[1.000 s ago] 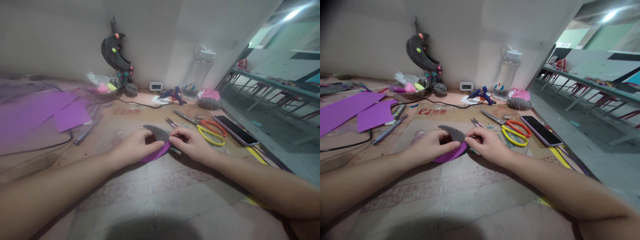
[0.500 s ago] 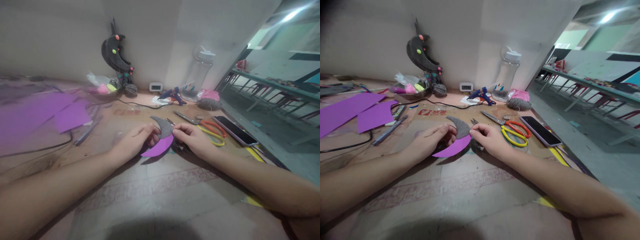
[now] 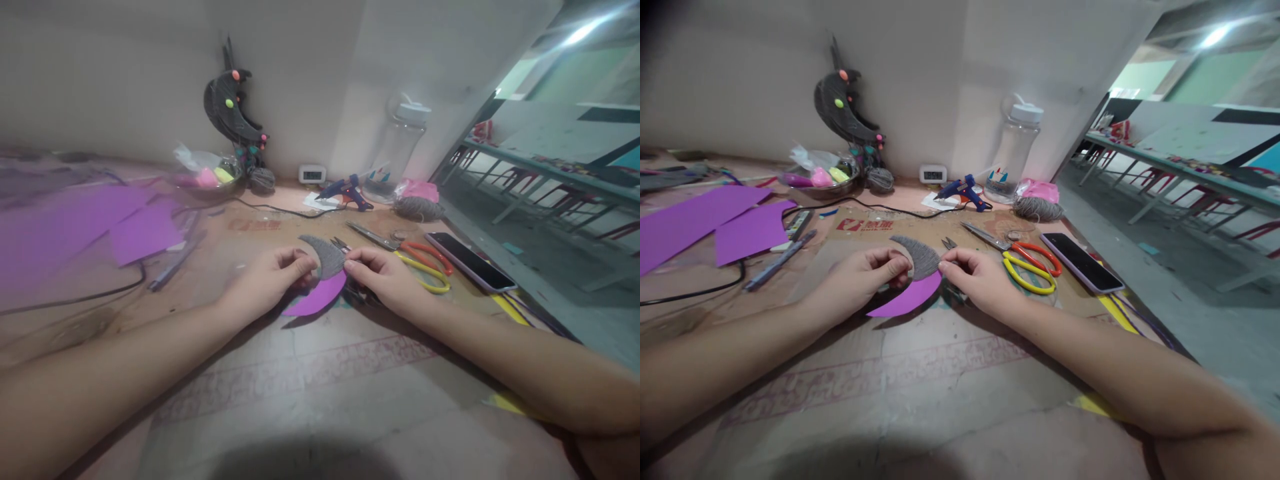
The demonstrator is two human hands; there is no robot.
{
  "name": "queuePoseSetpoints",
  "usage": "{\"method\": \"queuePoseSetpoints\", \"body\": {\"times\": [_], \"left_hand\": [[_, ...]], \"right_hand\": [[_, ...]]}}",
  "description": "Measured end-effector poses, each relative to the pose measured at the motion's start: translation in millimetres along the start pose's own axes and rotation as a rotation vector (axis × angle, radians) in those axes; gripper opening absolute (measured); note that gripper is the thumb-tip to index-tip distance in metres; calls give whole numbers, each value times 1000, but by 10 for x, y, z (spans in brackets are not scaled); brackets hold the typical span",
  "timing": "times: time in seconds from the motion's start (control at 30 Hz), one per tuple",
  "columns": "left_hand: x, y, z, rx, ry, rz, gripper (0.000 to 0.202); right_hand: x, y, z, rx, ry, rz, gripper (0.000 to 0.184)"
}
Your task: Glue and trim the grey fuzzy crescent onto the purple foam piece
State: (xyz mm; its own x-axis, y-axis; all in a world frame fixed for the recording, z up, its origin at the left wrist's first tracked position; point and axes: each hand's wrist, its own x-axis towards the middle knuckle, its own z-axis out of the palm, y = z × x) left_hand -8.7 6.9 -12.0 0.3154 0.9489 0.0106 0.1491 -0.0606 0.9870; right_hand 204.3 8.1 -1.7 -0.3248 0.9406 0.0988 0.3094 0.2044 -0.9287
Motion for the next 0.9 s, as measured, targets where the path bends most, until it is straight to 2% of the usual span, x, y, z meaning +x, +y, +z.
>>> {"method": "queuePoseSetpoints", "body": {"times": [0.1,0.2,0.27,0.37,0.47,0.67,0.77,0.9], "left_hand": [[12,-8,7,-10,-20,31,27],[11,-18,6,-13,-52,52,36],[-4,-12,3,75,-61,68,39],[-43,12,4,259,-40,42,34],[-70,33,9,322,-25,27,35],[-46,31,8,318,-69,157,39],[-37,10,4,295,-44,123,41],[-44,-2,2,302,-66,29,36]], "right_hand": [[2,10,0,-40,-3,-19,24],[1,6,2,-75,-4,-30,24],[-4,-6,5,-99,-7,-24,23],[-14,-23,5,-144,-14,-27,23],[-17,-24,-1,-176,-12,-35,22],[-2,1,-8,-161,-9,-40,21],[-9,7,0,-174,-26,-46,21],[-28,7,7,-221,-52,-62,21]]}}
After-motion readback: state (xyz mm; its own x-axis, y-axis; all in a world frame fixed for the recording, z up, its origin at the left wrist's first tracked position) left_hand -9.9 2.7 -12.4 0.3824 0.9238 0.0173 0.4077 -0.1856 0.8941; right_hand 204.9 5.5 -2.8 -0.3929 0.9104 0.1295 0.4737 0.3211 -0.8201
